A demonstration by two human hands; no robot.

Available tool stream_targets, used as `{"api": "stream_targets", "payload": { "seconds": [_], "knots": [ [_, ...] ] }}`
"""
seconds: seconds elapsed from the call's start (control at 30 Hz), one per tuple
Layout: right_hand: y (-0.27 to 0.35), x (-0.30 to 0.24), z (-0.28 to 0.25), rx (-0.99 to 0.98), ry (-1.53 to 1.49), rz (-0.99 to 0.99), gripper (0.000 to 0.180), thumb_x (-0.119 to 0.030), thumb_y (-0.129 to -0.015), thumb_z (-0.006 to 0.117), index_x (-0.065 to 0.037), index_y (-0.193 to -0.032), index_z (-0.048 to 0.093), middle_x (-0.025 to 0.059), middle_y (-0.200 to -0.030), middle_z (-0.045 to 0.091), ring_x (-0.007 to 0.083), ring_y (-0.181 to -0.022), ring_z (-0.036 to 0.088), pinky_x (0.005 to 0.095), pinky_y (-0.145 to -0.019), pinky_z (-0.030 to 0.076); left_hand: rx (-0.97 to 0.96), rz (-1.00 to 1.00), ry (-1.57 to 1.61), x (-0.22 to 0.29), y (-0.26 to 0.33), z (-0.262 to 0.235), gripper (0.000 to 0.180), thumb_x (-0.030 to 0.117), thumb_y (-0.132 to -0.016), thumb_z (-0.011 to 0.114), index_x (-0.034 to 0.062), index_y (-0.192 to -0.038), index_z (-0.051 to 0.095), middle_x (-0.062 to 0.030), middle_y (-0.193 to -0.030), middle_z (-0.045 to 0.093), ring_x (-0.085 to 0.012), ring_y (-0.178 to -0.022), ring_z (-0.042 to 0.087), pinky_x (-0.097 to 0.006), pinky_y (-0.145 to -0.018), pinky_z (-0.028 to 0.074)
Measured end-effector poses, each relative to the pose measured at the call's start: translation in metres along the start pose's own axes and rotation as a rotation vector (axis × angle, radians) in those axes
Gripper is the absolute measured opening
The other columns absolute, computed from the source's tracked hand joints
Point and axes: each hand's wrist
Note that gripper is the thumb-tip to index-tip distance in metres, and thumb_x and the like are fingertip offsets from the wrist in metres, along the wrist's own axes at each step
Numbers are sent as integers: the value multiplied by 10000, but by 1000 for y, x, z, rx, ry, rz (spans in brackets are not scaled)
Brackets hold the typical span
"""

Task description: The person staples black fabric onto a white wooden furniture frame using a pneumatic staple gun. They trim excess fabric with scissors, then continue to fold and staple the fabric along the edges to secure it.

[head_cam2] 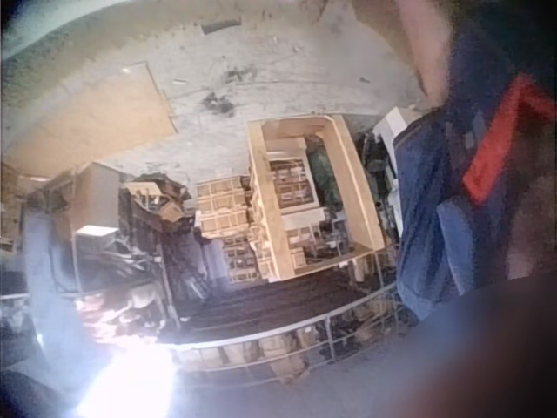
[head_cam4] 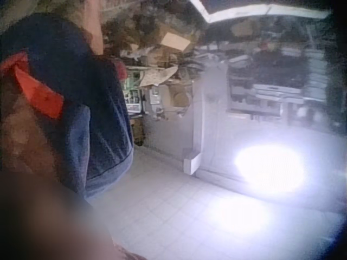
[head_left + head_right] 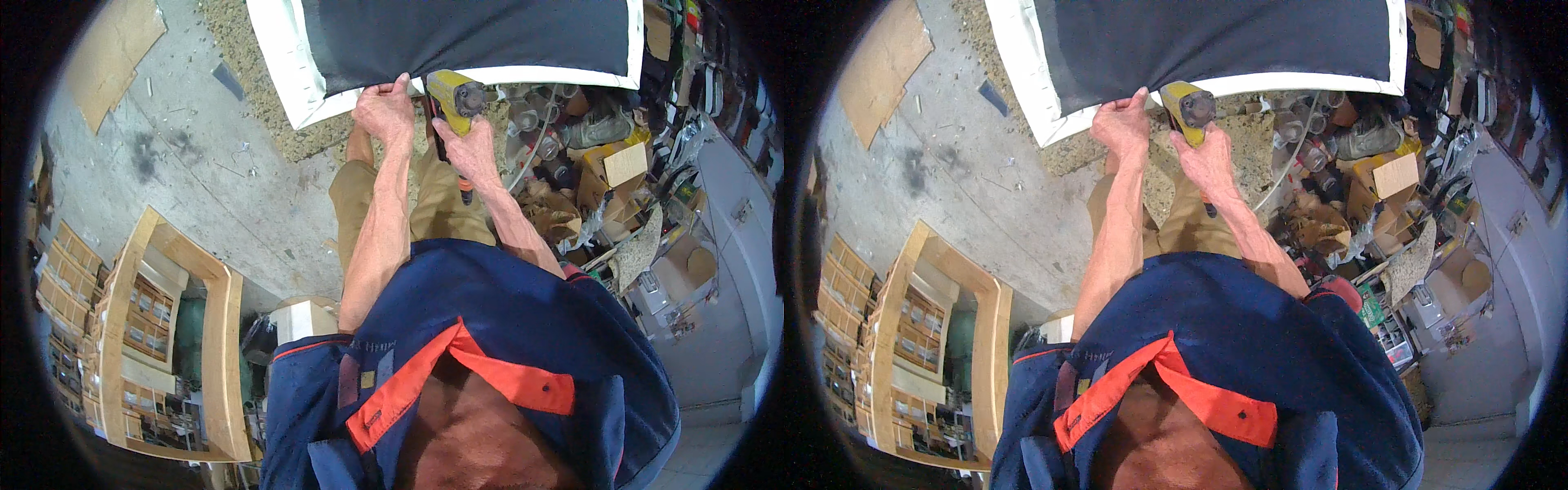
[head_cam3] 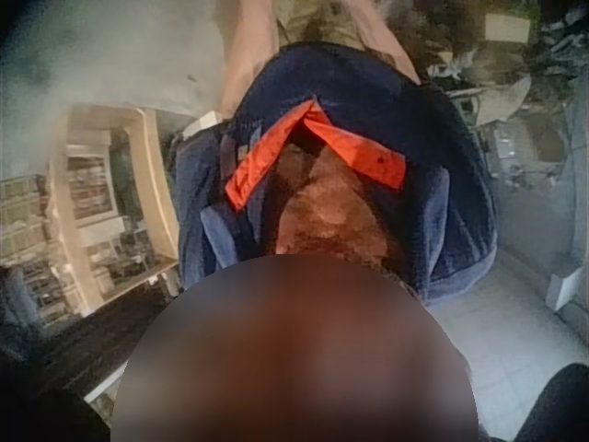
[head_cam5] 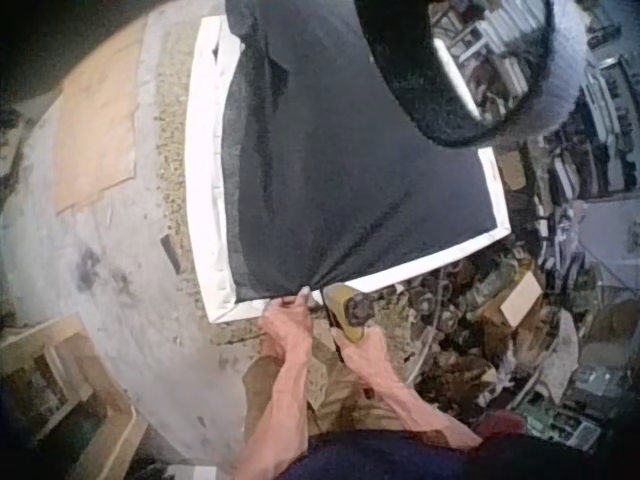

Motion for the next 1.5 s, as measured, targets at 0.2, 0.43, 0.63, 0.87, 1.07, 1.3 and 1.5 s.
{"api": "stream_targets", "payload": {
  "seconds": [0.2,0.43,0.63,0.87,1.07,1.3,1.5],
  "knots": [
    [0,-1,6,21,64,-32,359,-126,-868,750,71,-1160,685,229,-1045,756,326,-1010,733,416,-885,543,36,8,28,-3,-1,-3,288,235,-701,926,4,-701,754,-158,-675,723,-269,-627,694,-392,-679,556],
    [1,-3,7,-4,58,24,378,-164,-868,760,67,-1157,686,220,-1035,758,311,-1004,735,415,-879,544,15,-135,136,-4,-4,-19,280,183,-748,906,-1,-674,708,-84,-608,670,-165,-584,622,-346,-614,516],
    [3,1,9,25,26,-21,363,-174,-871,762,66,-1135,695,211,-1001,759,293,-938,736,411,-839,550,-231,-216,282,13,-13,-43,352,268,-757,890,-18,-908,750,-130,-667,705,-209,-638,666,-392,-704,546],
    [2,5,11,51,28,18,340,-158,-875,764,67,-1121,700,209,-1004,763,294,-948,739,409,-850,553,108,78,167,42,-50,-28,431,236,-746,919,-55,-929,660,-187,-820,713,-306,-742,696,-437,-761,546],
    [2,9,10,42,10,-50,343,-156,-871,772,75,-1113,697,210,-996,763,289,-943,742,412,-838,557,-342,-26,443,22,-72,-68,191,128,-873,809,-10,-868,676,-57,-654,659,-153,-549,614,-314,-519,464],
    [3,3,10,63,15,-66,347,-167,-872,775,71,-1111,696,203,-967,763,284,-913,742,399,-818,558,-485,-12,400,-6,-69,-100,150,79,-908,779,-27,-973,694,-95,-799,731,-144,-649,694,-258,-528,481],
    [10,-4,7,-39,26,0,358,-187,-879,779,53,-1133,704,186,-976,767,258,-913,737,390,-827,558,-367,42,214,-3,-68,-97,190,94,-859,835,-52,-907,723,-97,-754,741,-135,-592,690,-265,-509,518]
  ]
}}
Point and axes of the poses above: each hand's wrist, its own y-axis away from the middle knuckle, its own z-axis out of the palm, x = y × z
